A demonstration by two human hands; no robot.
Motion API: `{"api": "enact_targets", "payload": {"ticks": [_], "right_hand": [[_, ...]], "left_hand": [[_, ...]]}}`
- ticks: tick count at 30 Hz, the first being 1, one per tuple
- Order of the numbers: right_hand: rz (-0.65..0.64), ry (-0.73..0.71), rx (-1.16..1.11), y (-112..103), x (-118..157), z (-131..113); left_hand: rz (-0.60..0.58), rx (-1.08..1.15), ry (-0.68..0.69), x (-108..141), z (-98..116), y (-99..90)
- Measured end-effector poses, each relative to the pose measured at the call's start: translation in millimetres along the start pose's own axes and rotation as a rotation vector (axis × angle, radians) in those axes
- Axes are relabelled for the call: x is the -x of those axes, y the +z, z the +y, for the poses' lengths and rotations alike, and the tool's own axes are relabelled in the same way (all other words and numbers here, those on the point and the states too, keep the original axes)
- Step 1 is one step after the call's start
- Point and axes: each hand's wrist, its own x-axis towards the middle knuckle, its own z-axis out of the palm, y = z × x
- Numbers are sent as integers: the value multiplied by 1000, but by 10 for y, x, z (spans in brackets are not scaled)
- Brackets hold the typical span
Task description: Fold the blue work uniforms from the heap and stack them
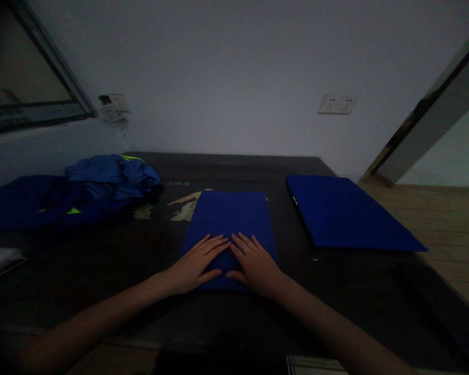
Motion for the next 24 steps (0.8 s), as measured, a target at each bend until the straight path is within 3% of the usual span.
{"api": "enact_targets", "payload": {"ticks": [6,12,24], "right_hand": [[-12,-17,-38,150,41,-18],[14,-21,-31,194,67,13],[-83,6,-128,87,36,-21]], "left_hand": [[-21,-32,4,-79,31,202],[-61,-36,-22,-70,39,172],[-63,21,-10,-72,15,173]]}}
